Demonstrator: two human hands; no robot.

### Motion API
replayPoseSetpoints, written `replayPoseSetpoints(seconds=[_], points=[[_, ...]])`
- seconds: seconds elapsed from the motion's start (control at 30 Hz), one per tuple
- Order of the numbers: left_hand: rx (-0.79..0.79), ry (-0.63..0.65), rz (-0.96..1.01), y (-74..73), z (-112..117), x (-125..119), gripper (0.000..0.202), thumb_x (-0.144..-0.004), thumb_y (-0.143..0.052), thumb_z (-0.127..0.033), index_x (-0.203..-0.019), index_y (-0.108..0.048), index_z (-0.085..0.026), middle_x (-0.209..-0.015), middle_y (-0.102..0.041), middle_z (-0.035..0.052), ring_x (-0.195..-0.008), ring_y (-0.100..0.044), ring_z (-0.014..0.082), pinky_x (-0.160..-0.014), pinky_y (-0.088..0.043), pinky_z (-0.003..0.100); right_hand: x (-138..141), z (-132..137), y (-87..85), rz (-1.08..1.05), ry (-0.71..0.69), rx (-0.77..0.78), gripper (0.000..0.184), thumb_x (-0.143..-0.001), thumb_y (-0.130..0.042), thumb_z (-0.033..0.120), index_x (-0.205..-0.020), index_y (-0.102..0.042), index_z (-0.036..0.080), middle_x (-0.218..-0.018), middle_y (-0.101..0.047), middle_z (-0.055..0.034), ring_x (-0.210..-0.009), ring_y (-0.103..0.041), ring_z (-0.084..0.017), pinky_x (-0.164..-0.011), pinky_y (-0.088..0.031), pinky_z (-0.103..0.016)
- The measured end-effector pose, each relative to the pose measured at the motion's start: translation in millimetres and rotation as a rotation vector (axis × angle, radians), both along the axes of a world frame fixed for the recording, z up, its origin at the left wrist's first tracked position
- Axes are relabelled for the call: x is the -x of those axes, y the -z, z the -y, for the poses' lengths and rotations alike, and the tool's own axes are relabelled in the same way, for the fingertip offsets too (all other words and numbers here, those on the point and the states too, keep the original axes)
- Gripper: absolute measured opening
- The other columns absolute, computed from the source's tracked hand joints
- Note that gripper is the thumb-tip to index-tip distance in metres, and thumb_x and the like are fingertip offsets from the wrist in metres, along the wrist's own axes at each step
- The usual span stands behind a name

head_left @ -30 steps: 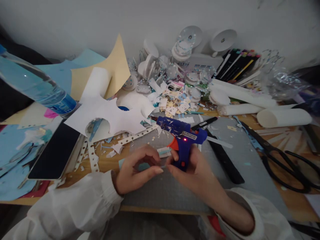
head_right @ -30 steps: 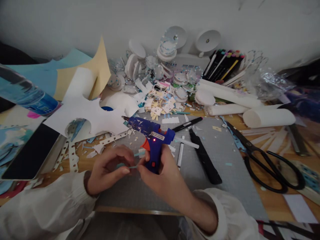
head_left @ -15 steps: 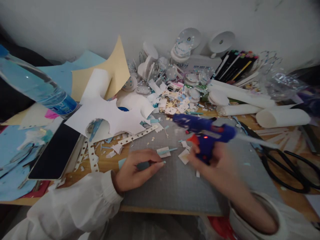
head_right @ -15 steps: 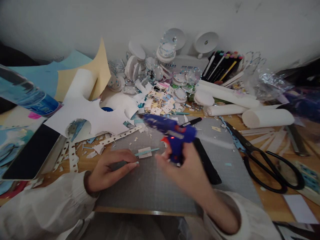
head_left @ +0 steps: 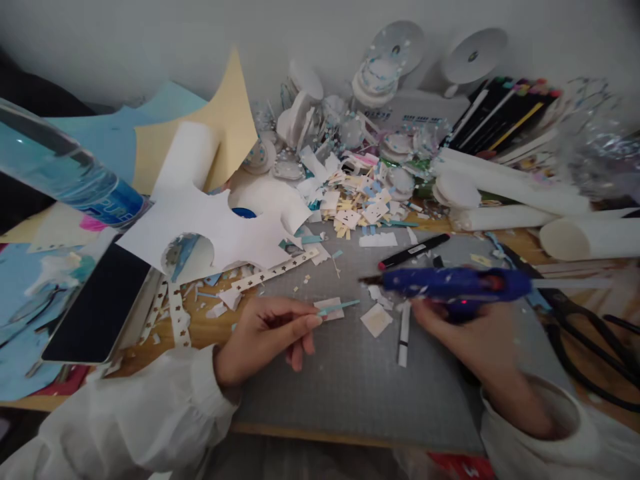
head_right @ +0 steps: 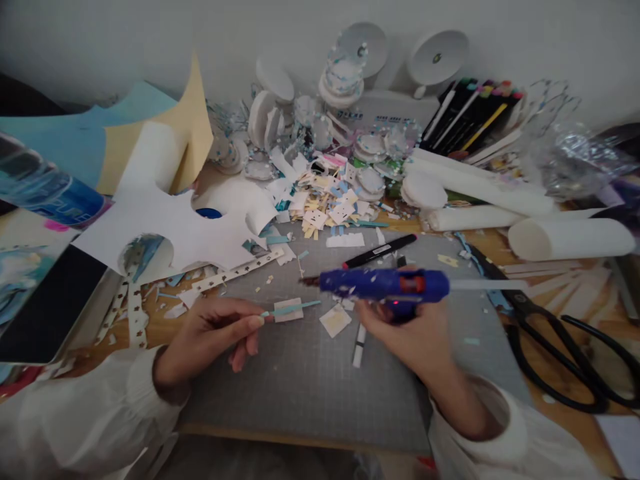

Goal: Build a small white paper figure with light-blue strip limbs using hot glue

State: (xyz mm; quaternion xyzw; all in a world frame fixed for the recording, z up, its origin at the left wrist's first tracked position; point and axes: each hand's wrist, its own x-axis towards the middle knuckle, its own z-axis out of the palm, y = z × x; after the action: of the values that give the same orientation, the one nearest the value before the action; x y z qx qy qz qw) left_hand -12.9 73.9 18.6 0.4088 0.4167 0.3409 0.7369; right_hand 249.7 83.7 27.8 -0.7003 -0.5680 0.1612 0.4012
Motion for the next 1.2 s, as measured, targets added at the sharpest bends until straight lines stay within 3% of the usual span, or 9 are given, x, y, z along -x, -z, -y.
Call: replayPoseSetpoints(seconds=[0.13,0.3,0.53,0.9,1.2], points=[[0.070,-0.006,0.065,-1.4,1.6,-0.1,0.028,-0.076,-0.076,-0.033,-0.093,-0.068,-0.012,-0.054,-0.068,-0.0015,-0.038,-0.061,0.0081,-0.037,-0.047,0.012,5.4,3.1,-0.9,-0.018,-0.251,-0.059,0.027,-0.056,-0.069,0.027,-0.076,-0.051,0.026,-0.052,-0.054,0.0096,-0.040,-0.051,-0.013,-0.037,-0.041,-0.022],[0.118,-0.001,0.103,0.0,1.5,-0.7,0.025,-0.076,-0.077,-0.029,-0.089,-0.062,-0.013,-0.055,-0.070,-0.0007,-0.037,-0.062,0.0099,-0.036,-0.047,0.012,1.9,4.8,1.9,0.003,-0.354,-0.132,0.025,-0.061,-0.066,0.018,-0.077,-0.049,0.027,-0.062,-0.055,0.0085,-0.046,-0.053,-0.011,-0.041,-0.044,-0.021],[0.144,0.045,0.106,0.2,2.7,-1.2,0.023,-0.076,-0.077,-0.028,-0.079,-0.060,-0.012,-0.056,-0.069,0.0003,-0.039,-0.063,0.0100,-0.037,-0.047,0.012,0.1,8.9,7.8,0.008,-0.420,-0.127,0.031,-0.061,-0.072,0.018,-0.081,-0.051,0.026,-0.064,-0.057,0.0083,-0.050,-0.056,-0.012,-0.044,-0.046,-0.022],[0.140,0.051,0.122,2.5,3.5,-1.7,0.021,-0.077,-0.077,-0.026,-0.081,-0.061,-0.012,-0.057,-0.070,-0.0001,-0.041,-0.064,0.0093,-0.039,-0.049,0.012,3.2,9.5,5.2,-0.081,-0.419,-0.155,0.032,-0.058,-0.074,0.016,-0.078,-0.050,0.026,-0.062,-0.057,0.0080,-0.047,-0.055,-0.012,-0.042,-0.045,-0.022],[0.132,0.050,0.119,2.3,4.8,-2.2,0.021,-0.074,-0.078,-0.024,-0.082,-0.061,-0.013,-0.058,-0.070,-0.0008,-0.041,-0.064,0.0105,-0.039,-0.050,0.014,-0.9,12.5,12.6,0.017,-0.427,-0.126,0.033,-0.060,-0.075,0.018,-0.081,-0.051,0.026,-0.066,-0.056,0.0069,-0.051,-0.057,-0.012,-0.046,-0.047,-0.023]])
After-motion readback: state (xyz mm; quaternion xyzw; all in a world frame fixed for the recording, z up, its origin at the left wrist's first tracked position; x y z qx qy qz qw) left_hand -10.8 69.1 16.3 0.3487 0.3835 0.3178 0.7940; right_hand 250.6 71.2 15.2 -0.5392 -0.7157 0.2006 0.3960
